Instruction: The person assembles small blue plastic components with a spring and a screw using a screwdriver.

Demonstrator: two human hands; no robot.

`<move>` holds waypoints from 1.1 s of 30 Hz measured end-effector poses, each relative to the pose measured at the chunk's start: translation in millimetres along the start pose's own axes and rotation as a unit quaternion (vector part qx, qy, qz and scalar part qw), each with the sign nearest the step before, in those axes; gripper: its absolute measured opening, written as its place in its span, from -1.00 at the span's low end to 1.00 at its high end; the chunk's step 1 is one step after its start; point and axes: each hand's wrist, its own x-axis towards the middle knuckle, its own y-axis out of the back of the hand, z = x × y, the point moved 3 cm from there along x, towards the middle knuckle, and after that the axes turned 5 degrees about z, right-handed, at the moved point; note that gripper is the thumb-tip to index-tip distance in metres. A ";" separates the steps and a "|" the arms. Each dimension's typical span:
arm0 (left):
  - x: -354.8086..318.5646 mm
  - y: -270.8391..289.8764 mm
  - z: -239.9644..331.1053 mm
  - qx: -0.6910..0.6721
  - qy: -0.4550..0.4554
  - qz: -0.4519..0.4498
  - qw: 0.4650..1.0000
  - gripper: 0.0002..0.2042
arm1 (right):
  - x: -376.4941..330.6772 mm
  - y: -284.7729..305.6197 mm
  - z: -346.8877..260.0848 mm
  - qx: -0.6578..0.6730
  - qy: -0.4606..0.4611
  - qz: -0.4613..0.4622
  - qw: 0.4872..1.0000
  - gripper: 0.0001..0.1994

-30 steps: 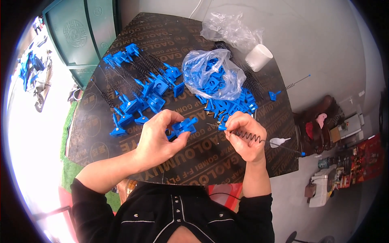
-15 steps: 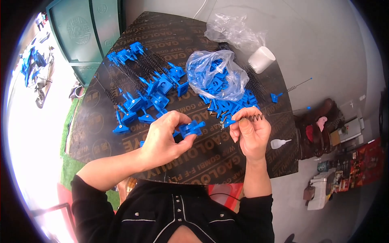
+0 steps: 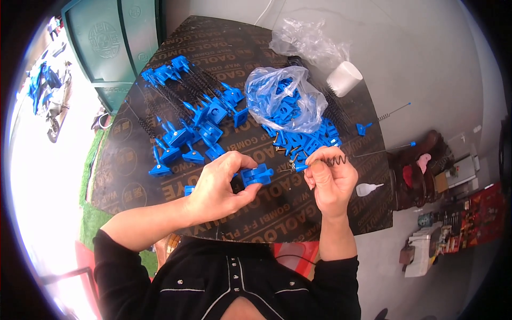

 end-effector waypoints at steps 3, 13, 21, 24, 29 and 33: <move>-1.6 -1.5 -2.2 -0.004 0.003 -0.002 1.000 -0.67 | -0.6 -1.8 -0.1 -0.007 0.008 -0.005 1.000 -0.86; -5.5 -7.7 -8.1 -0.055 0.048 -0.020 0.997 -0.67 | -2.4 -8.5 -5.6 -0.025 0.038 -0.018 0.999 -0.87; -6.0 -8.0 -7.0 -0.060 0.064 -0.047 0.995 -0.68 | -0.8 -11.0 -13.5 -0.117 0.097 -0.032 0.988 -0.89; -5.9 -7.2 -6.0 -0.050 0.058 -0.047 0.996 -0.68 | 0.1 -11.9 -11.9 -0.127 0.105 -0.038 0.986 -0.89; -6.3 -7.8 -7.4 -0.050 0.049 -0.044 0.997 -0.68 | -0.4 -11.7 -12.2 -0.137 0.105 -0.042 0.984 -0.89; -7.1 -9.5 -9.3 -0.059 0.044 -0.035 0.997 -0.68 | 0.3 -12.4 -12.3 -0.136 0.110 -0.045 0.984 -0.89</move>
